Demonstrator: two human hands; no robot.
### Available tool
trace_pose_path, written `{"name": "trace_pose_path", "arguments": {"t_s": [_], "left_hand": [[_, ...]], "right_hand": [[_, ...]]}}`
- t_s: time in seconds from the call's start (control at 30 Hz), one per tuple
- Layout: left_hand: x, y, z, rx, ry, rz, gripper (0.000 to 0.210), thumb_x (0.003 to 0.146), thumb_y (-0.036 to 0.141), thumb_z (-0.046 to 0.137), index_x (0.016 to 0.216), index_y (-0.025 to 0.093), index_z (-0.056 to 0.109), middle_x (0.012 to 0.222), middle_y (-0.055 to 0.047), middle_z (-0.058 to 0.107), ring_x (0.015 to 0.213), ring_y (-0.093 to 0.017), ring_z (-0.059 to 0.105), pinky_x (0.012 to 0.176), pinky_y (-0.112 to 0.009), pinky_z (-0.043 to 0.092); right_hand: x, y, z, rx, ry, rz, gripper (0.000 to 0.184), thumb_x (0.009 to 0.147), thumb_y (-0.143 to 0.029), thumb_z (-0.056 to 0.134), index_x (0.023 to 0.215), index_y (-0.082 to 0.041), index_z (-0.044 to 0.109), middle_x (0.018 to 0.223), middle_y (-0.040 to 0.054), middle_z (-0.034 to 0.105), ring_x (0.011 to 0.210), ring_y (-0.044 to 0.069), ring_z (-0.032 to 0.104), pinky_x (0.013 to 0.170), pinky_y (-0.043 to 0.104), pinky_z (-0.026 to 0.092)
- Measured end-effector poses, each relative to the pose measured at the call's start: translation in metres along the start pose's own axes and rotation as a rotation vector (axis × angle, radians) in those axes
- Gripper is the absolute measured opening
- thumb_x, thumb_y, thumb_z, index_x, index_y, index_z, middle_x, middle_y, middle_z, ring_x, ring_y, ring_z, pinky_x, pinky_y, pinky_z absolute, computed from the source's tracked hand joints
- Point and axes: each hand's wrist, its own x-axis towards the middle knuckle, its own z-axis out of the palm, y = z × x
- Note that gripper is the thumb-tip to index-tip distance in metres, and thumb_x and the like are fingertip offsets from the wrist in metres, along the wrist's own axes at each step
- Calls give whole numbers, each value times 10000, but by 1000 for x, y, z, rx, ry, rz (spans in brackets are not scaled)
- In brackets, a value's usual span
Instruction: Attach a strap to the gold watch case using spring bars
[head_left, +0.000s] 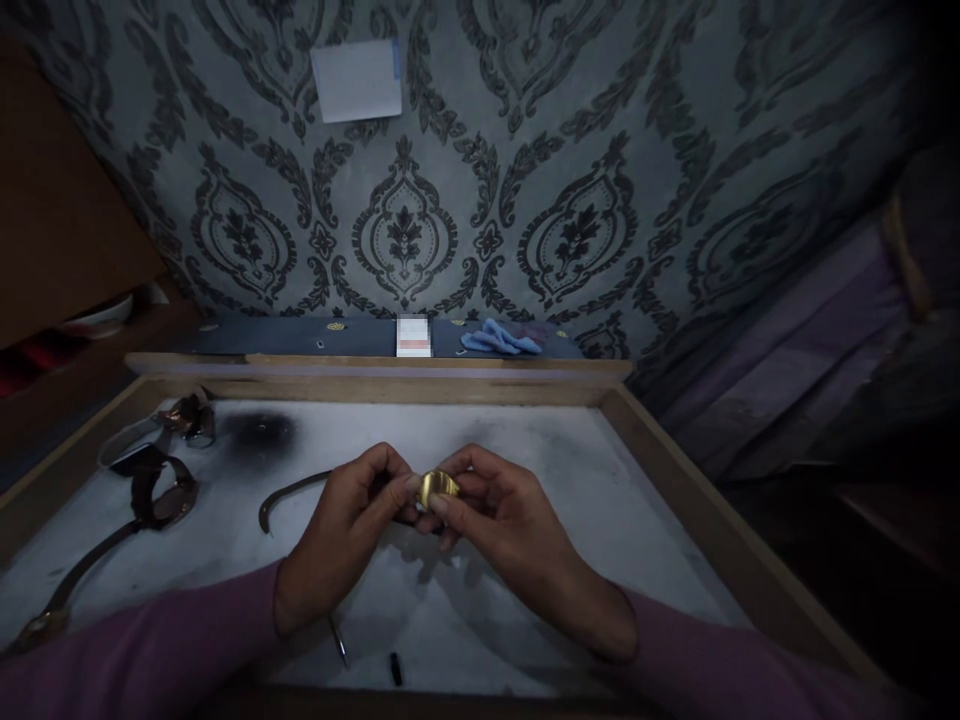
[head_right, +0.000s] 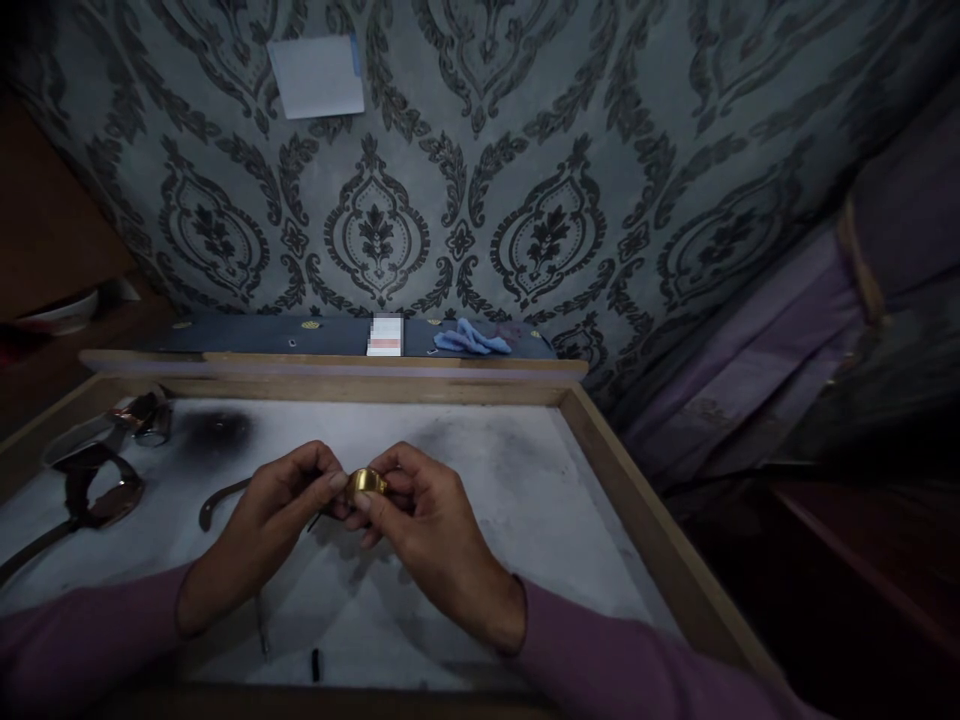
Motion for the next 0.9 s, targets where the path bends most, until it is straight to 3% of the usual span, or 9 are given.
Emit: {"name": "trace_pose_path", "arguments": {"t_s": [0.3,0.57,0.9], "left_hand": [[4,-1,0,-105,7,-55,256,838,350,639,704,154,542,634,19,594,608,-109,582,583,-223,461],[6,2,0,-148,-15,-89,283,760,372,714,684,146,562,611,3,632,578,-120,610,571,-231,479],[7,2,-4,22,13,-50,286,793,390,655,676,140,582,584,13,595,561,-106,573,527,-202,441]], "right_hand": [[0,1,0,22,-6,-9,184,779,-282,717,787,-170,571,693,1,688,632,96,661,514,173,519],[0,3,-1,30,-20,-18,234,766,-331,733,792,-178,558,679,-12,669,615,106,653,514,197,526],[2,3,-1,44,-10,37,276,733,-345,759,776,-173,546,705,9,702,612,113,663,500,182,497]]}}
